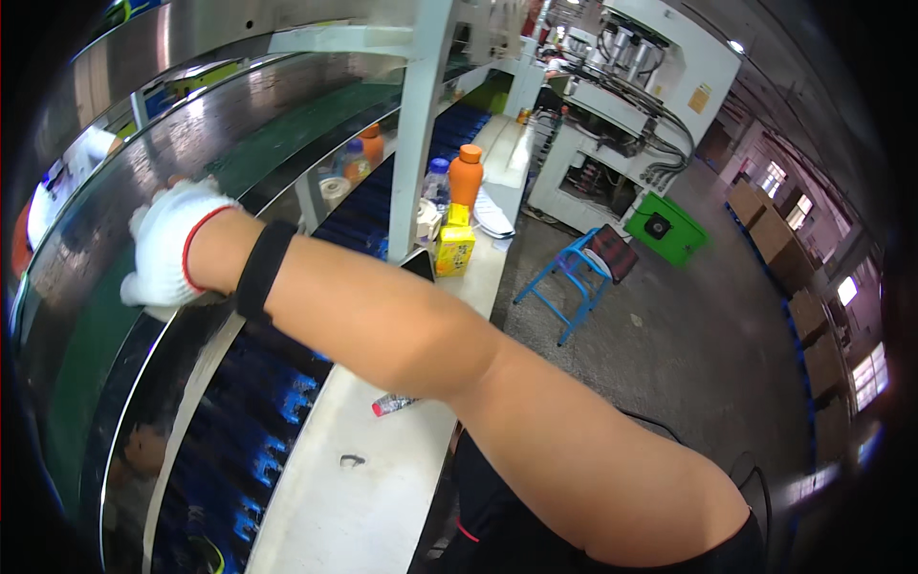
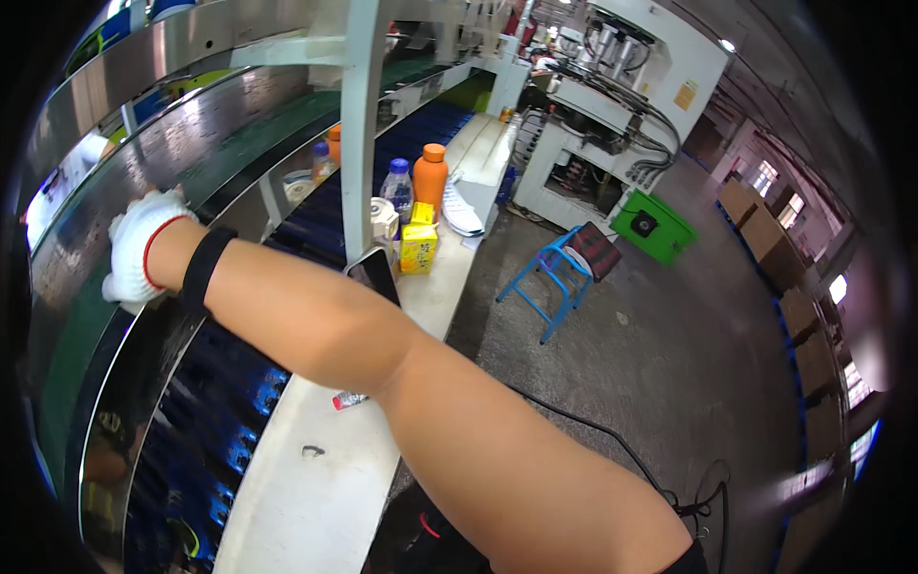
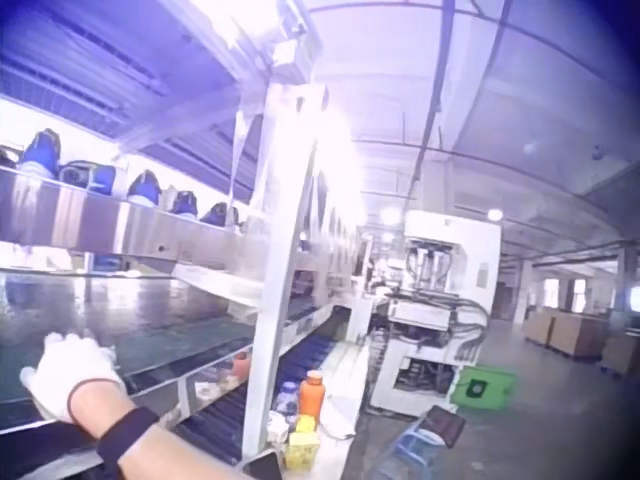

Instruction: Manually checking and fitting shoe uppers to soles on a factory assembly line.

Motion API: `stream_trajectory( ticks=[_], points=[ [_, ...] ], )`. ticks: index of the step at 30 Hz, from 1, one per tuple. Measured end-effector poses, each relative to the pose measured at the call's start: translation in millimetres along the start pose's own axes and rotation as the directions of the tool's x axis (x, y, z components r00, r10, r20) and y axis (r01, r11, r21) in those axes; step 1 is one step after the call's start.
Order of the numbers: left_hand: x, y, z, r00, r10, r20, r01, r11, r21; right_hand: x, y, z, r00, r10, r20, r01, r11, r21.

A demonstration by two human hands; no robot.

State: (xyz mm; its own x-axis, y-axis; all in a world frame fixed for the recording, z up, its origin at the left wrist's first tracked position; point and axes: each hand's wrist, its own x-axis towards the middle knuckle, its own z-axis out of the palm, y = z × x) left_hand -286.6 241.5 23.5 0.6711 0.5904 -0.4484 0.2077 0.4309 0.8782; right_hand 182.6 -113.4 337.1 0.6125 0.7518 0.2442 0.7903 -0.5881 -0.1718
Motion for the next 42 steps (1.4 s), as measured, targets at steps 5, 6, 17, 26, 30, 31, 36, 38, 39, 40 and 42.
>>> stream_trajectory(
  ticks=[5,6,17,26,30,31,36,38,39,40,42],
  points=[
    [113.1,30.0,120.2,0.971,0.07,0.23,-0.113,0.977,0.179,8.3,-15.3,2.1,0.998,-0.056,0.023,0.055,0.998,0.029],
    [131.4,33.6,146.2,0.957,0.076,0.282,-0.14,0.967,0.212,13.4,-18.6,9.9,0.998,-0.054,-0.021,0.053,0.998,-0.034],
    [181.2,83.3,215.3,0.857,0.319,0.403,-0.489,0.751,0.444,28.4,-5.4,13.4,0.997,-0.065,0.04,0.065,0.998,0.024],
    [211.7,123.6,332.5,0.634,0.499,0.591,-0.773,0.428,0.468,60.9,1.4,26.6,0.998,-0.052,0.041,0.056,0.993,-0.106],
    [211.0,146.1,338.5,0.549,0.548,0.631,-0.828,0.253,0.5,69.5,-11.5,31.7,0.997,-0.045,-0.057,0.042,0.997,-0.06],
    [206.1,157.5,330.5,0.531,0.559,0.636,-0.831,0.2,0.519,73.1,-18.0,31.9,0.997,-0.03,-0.072,0.027,0.999,-0.043],
    [47.6,193.4,32.0,0.643,0.652,0.401,-0.526,-0.004,0.851,34.3,-0.8,25.3,0.973,-0.135,-0.188,0.162,0.978,0.135],
    [-53.7,220.7,-45.4,0.649,0.687,0.328,-0.358,-0.105,0.928,-0.9,16.5,-7.0,0.995,-0.064,-0.08,0.069,0.996,0.061],
    [-72.7,230.7,-57.5,0.638,0.69,0.341,-0.332,-0.153,0.931,-6.8,23.1,-12.4,0.997,-0.03,-0.072,0.033,0.999,0.038],
    [-85.4,241.4,-65.8,0.628,0.688,0.362,-0.314,-0.202,0.928,-9.7,21.5,-18.0,0.999,0.007,-0.031,-0.007,1.0,0.025],
    [-93.1,266.0,-71.5,0.609,0.668,0.427,-0.3,-0.305,0.904,-10.0,7.5,-20.1,0.999,0.022,-0.023,-0.021,0.999,0.037]
  ],
)
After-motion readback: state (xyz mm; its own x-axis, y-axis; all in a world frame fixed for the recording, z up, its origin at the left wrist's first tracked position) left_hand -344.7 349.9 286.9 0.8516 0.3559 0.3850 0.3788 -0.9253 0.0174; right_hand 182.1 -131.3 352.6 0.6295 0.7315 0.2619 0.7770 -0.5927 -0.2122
